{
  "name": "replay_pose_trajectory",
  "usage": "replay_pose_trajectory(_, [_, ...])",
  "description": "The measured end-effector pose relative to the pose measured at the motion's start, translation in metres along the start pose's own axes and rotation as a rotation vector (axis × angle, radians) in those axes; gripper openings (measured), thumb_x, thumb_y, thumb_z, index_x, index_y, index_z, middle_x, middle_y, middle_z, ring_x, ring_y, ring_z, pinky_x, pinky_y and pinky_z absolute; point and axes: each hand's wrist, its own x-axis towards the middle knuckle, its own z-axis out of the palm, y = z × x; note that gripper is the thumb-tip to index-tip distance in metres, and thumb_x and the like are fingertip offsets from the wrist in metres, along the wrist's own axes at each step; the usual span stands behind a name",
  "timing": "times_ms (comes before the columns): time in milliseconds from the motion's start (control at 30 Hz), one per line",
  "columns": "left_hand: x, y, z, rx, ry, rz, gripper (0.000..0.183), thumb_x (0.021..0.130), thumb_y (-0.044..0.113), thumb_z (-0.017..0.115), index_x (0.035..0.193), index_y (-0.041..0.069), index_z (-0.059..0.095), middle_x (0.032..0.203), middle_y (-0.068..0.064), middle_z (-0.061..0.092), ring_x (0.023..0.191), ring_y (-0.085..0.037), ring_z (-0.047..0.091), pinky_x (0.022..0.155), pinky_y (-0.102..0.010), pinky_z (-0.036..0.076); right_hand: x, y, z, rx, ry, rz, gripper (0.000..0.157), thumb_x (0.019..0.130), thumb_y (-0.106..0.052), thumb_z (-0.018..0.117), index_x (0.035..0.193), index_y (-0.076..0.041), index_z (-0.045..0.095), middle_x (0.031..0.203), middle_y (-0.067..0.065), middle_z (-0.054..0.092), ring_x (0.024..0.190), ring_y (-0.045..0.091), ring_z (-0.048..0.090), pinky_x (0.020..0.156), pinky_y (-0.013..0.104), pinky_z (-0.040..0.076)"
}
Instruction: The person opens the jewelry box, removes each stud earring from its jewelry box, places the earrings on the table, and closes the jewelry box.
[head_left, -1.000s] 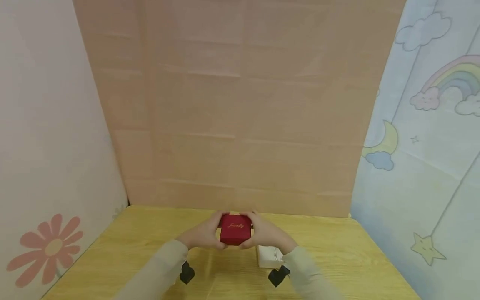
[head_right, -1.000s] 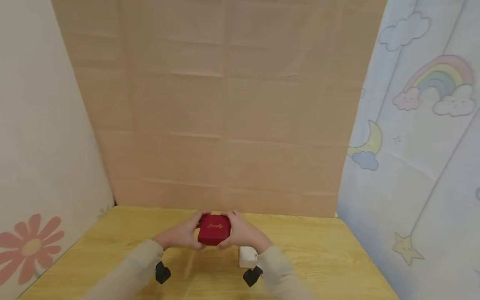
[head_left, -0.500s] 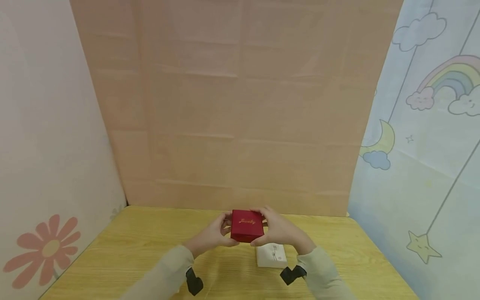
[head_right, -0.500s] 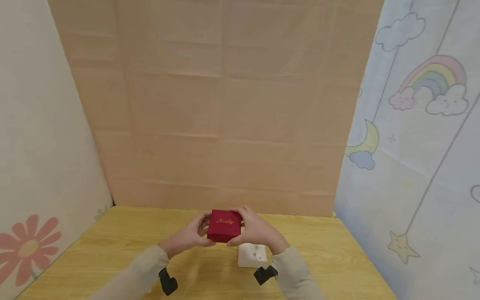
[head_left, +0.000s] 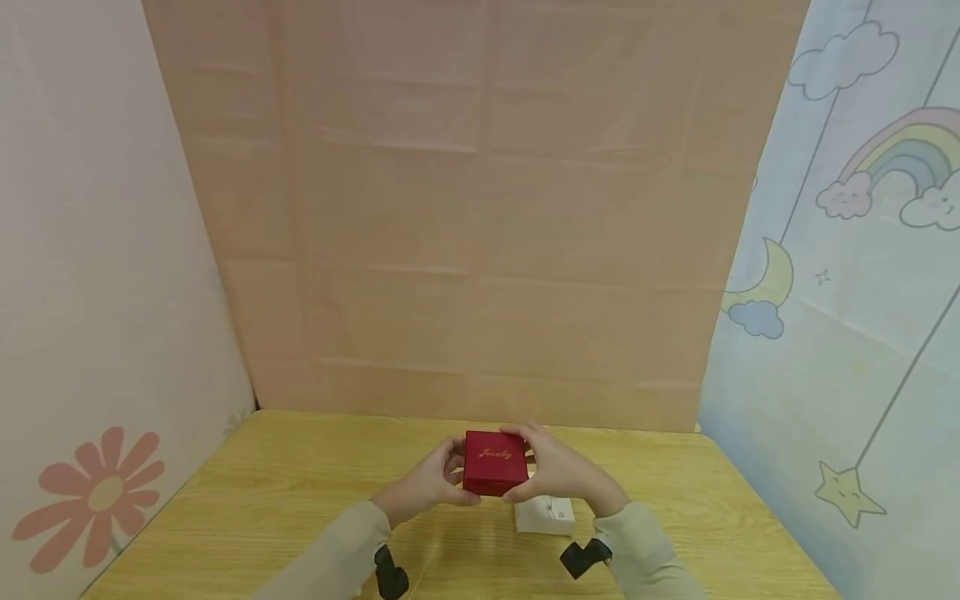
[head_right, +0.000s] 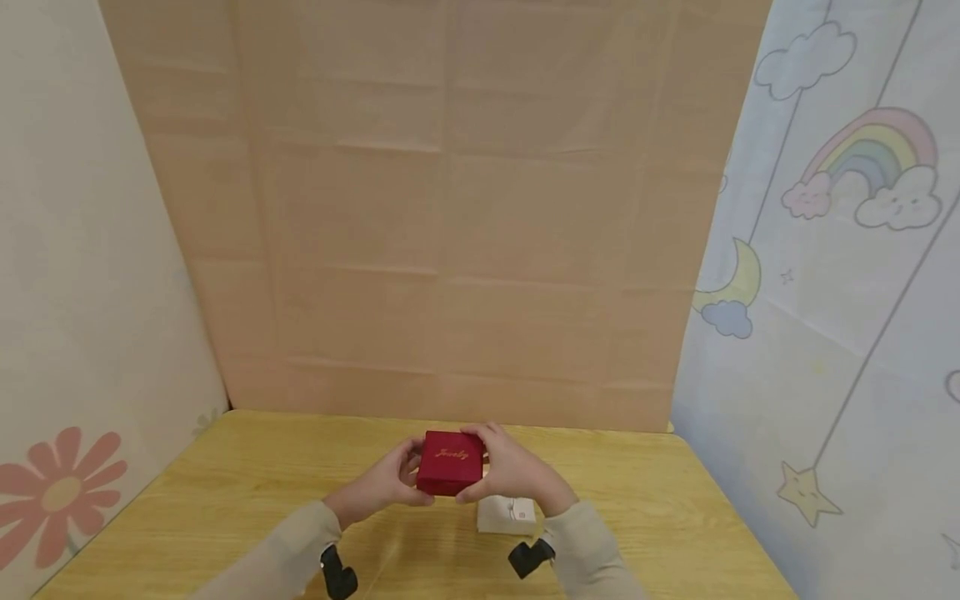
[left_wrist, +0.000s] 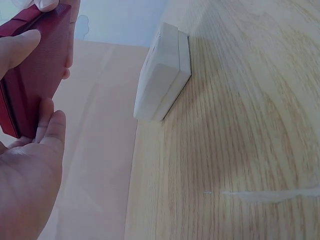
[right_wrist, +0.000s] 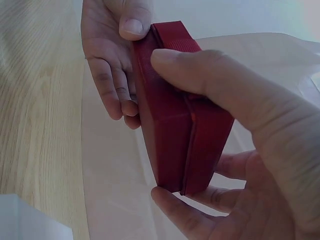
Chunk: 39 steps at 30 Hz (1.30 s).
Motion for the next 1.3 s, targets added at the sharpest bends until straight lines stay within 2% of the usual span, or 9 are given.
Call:
replay_pose_trajectory(167, [0.0, -0.001, -0.001, -0.03, -0.002, -0.001, 0.081, 0.081, 0.001, 0.075, 0.144, 0.003, 0.024, 0.134, -0.013, 0.044, 0.122, -0.026, 0.053, 0.093, -0.035, 0.052, 0.0, -0.001, 0.001, 0.002, 0.004, 0.004, 0.094, 0.069, -0.031, 0.086, 0.143, -0.001, 0.036, 0.127, 0.011, 0.048, 0.113, 0.027, 0.052, 0.092, 0.05, 0.05])
replay_pose_trajectory(333, [0.0, -0.002, -0.002, -0.042, 0.007, -0.003, 0.078, 0.081, 0.001, 0.075, 0.142, 0.002, 0.026, 0.134, -0.013, 0.046, 0.122, -0.026, 0.054, 0.093, -0.034, 0.052, 0.001, -0.002, 0.001, -0.005, 0.001, 0.014, 0.095, 0.07, -0.032, 0.086, 0.144, 0.0, 0.036, 0.128, 0.01, 0.047, 0.115, 0.027, 0.052, 0.092, 0.047, 0.049])
replay_pose_trajectory(467, [0.0, -0.002, -0.002, -0.038, 0.013, 0.002, 0.077, 0.081, 0.0, 0.075, 0.141, 0.002, 0.027, 0.134, -0.014, 0.046, 0.121, -0.025, 0.054, 0.092, -0.034, 0.052, 0.001, -0.004, 0.0, -0.022, -0.004, 0.012, 0.099, 0.07, -0.033, 0.086, 0.148, -0.007, 0.032, 0.136, 0.01, 0.044, 0.122, 0.029, 0.047, 0.097, 0.053, 0.045])
replay_pose_trajectory(567, [0.001, -0.002, -0.002, -0.031, 0.011, 0.01, 0.077, 0.08, 0.0, 0.076, 0.141, 0.001, 0.028, 0.134, -0.014, 0.045, 0.121, -0.024, 0.053, 0.093, -0.033, 0.052, 0.001, -0.006, 0.0, -0.03, -0.013, -0.032, 0.1, 0.071, -0.034, 0.086, 0.15, -0.011, 0.03, 0.143, 0.01, 0.039, 0.127, 0.031, 0.042, 0.099, 0.058, 0.041])
replay_pose_trajectory(633, [0.001, -0.001, -0.003, -0.028, 0.005, 0.014, 0.077, 0.08, 0.001, 0.076, 0.141, 0.002, 0.029, 0.134, -0.013, 0.045, 0.121, -0.024, 0.053, 0.093, -0.033, 0.052, 0.003, -0.007, 0.001, -0.045, -0.021, -0.069, 0.096, 0.072, -0.035, 0.085, 0.15, -0.013, 0.032, 0.145, 0.008, 0.039, 0.127, 0.03, 0.041, 0.099, 0.055, 0.043])
replay_pose_trajectory(733, [0.001, -0.001, -0.003, -0.026, -0.002, 0.014, 0.076, 0.08, 0.002, 0.076, 0.14, 0.003, 0.03, 0.134, -0.013, 0.045, 0.122, -0.024, 0.052, 0.093, -0.033, 0.052, 0.004, -0.009, 0.003, -0.056, -0.028, -0.107, 0.087, 0.075, -0.034, 0.083, 0.147, -0.014, 0.038, 0.142, 0.006, 0.042, 0.123, 0.028, 0.043, 0.095, 0.042, 0.048])
replay_pose_trajectory(867, [0.001, -0.001, -0.003, -0.032, -0.003, 0.009, 0.075, 0.081, 0.002, 0.075, 0.14, 0.002, 0.03, 0.135, -0.013, 0.045, 0.123, -0.024, 0.053, 0.093, -0.033, 0.052, 0.006, -0.011, 0.004, -0.067, -0.031, -0.11, 0.079, 0.076, -0.035, 0.082, 0.143, -0.016, 0.044, 0.135, 0.003, 0.046, 0.117, 0.023, 0.048, 0.088, 0.03, 0.05])
replay_pose_trajectory(1300, [0.002, -0.003, -0.008, -0.023, -0.024, 0.018, 0.074, 0.081, 0.004, 0.076, 0.14, 0.003, 0.03, 0.136, -0.013, 0.045, 0.123, -0.025, 0.052, 0.093, -0.033, 0.052, 0.011, -0.014, 0.003, -0.113, -0.034, -0.124, 0.075, 0.078, -0.037, 0.08, 0.141, -0.014, 0.047, 0.132, 0.002, 0.049, 0.108, 0.019, 0.054, 0.083, 0.026, 0.051])
